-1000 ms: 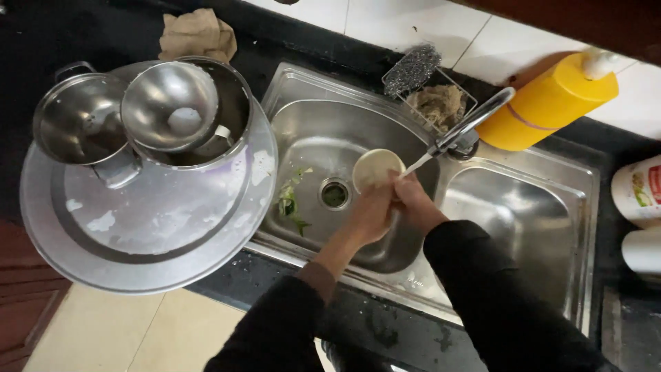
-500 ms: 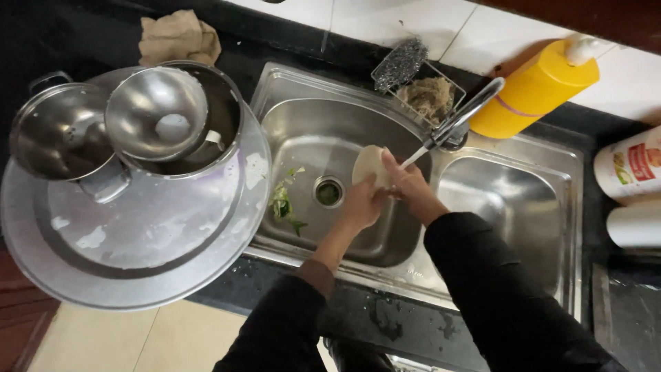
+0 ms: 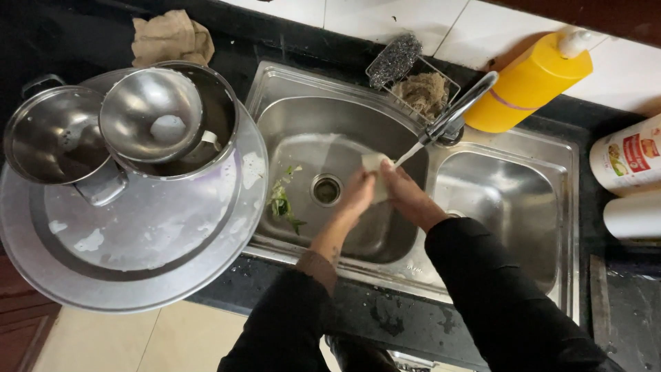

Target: Washing dishes in a kitchen sink, rinsing them, and placing them in a drying rack or cabinet.

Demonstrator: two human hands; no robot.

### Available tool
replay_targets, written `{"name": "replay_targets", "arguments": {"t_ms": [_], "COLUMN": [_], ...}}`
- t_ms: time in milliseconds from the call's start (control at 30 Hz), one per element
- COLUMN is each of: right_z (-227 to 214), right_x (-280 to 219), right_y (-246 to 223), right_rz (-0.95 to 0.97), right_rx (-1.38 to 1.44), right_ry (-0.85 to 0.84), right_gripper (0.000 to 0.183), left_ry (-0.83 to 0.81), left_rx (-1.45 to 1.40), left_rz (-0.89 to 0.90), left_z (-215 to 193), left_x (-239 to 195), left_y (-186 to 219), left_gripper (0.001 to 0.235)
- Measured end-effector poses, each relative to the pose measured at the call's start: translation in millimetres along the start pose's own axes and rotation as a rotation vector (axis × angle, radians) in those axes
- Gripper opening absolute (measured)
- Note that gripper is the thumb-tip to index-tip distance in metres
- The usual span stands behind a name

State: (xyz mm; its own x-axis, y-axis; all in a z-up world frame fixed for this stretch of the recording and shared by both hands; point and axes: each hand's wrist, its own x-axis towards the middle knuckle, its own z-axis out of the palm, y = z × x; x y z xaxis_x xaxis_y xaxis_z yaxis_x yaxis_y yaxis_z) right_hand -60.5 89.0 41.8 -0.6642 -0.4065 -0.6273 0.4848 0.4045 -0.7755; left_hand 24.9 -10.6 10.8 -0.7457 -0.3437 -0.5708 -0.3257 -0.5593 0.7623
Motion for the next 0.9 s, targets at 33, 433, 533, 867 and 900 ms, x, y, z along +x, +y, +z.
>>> {"name": "replay_targets", "arguments": {"t_ms": [33, 433, 533, 867, 900], "right_z": [13.7, 2.0, -19.9, -19.1, -21.6], "right_x": [-20.9, 47.0, 82.0, 172.6, 143.9], "right_y": [-17.9, 10.4, 42.2, 72.2, 55.8], "right_rz": [-0.019, -0.124, -0.212, -0.073, -0.074], "right_rx": [0.056, 0.09, 0.021, -0.225, -0.222], "right_ry": [0.014, 0.106, 0.096, 0.111, 0.111], "right_gripper": [0.086, 0.069, 0.06, 0.059, 0.059], "left_ry": [-0.01, 0.012, -0.116, -0.218, -0.219], "left_rx": [0.312, 1.571, 1.477, 1.591, 1.595], "left_rz": [0.088, 0.943, 0.835, 0.82, 0.82], "left_z": [6.8, -24.4, -19.3, -27.7, -30.8], "left_x": [-0.8, 22.2, -21.6, -47.8, -37.3], "left_y": [4.2, -24.2, 4.8, 23.4, 23.5], "left_gripper": [0.065, 0.054, 0.074, 0.068, 0.068]}}
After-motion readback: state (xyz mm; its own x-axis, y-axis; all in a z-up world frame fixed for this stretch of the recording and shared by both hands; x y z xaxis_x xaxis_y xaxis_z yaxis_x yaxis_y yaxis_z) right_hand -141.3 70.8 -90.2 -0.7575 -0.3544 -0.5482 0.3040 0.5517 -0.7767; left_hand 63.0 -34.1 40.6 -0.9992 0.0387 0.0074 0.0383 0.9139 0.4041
